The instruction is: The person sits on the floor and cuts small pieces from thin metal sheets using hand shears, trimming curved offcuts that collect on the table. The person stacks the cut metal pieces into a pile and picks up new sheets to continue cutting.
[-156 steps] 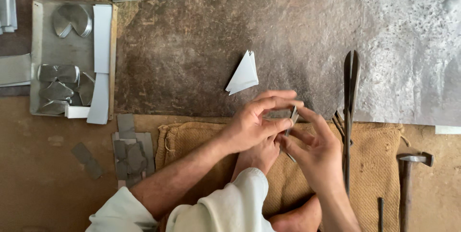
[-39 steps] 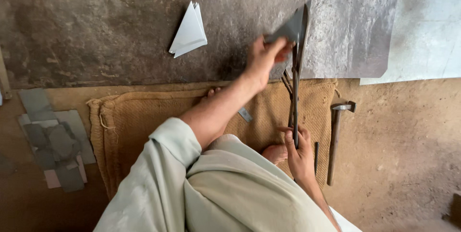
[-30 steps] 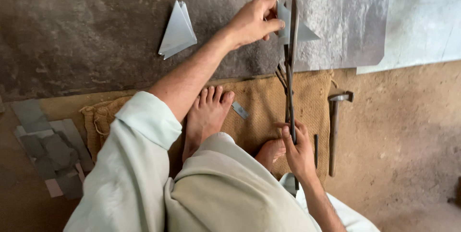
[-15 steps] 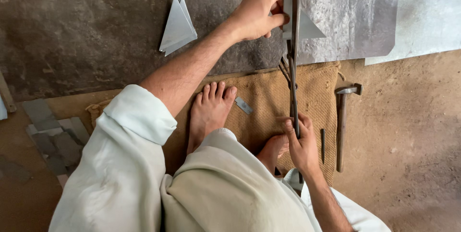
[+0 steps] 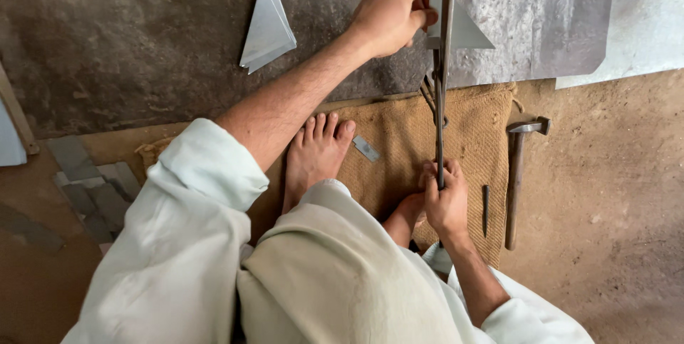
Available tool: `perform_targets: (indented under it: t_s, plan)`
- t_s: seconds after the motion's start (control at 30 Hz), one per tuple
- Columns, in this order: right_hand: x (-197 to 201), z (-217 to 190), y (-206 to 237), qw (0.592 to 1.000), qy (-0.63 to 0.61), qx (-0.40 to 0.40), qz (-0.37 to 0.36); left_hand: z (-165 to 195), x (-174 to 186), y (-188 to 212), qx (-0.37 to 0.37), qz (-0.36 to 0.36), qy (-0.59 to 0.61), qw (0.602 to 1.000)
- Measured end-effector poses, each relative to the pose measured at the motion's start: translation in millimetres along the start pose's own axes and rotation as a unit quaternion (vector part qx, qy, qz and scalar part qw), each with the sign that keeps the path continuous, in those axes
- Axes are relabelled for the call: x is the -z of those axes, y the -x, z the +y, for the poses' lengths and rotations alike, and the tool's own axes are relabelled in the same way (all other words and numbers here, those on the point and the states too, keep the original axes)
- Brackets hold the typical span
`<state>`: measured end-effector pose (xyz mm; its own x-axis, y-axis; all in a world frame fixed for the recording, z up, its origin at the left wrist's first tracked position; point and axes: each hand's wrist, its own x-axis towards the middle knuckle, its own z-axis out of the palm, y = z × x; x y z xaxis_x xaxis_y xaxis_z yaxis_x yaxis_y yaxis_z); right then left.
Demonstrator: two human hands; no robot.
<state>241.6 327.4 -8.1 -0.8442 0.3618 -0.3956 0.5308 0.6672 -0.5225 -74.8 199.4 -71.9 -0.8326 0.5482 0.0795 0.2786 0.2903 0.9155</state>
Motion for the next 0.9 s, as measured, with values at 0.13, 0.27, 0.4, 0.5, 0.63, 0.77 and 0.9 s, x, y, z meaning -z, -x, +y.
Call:
perform_targets:
  t_s: [0.13, 0.27, 0.4, 0.5, 0.63, 0.77, 0.9]
  plan:
    - [14, -16, 3, 0.990, -0.122, -0.034, -0.063, 22, 17, 1, 0.117, -0.096, 0.081, 0.985]
    - [30, -29, 6, 0.946, -0.241, -0.153, -0.152, 26, 12, 11, 0.088, -0.090, 0.071, 0.989]
    - [28, -26, 7, 0.973, -0.184, -0.037, -0.137, 14, -6, 11, 0.065, -0.060, 0.043, 0.995]
    - [23, -19, 6, 0.983, -0.144, -0.012, -0.114, 8, -14, 8, 0.080, -0.070, -0.002, 0.994]
    - [19, -10, 4, 0.990, -0.108, -0.008, -0.088, 10, -12, 4, 0.076, -0.071, -0.052, 0.993]
    - [12, -1, 7, 0.992, -0.104, 0.003, -0.076, 13, -8, 3, 0.079, -0.092, -0.098, 0.988]
    - [11, -4, 8, 0.994, -0.090, -0.020, -0.066, 21, 4, 0, 0.131, -0.110, 0.000, 0.985]
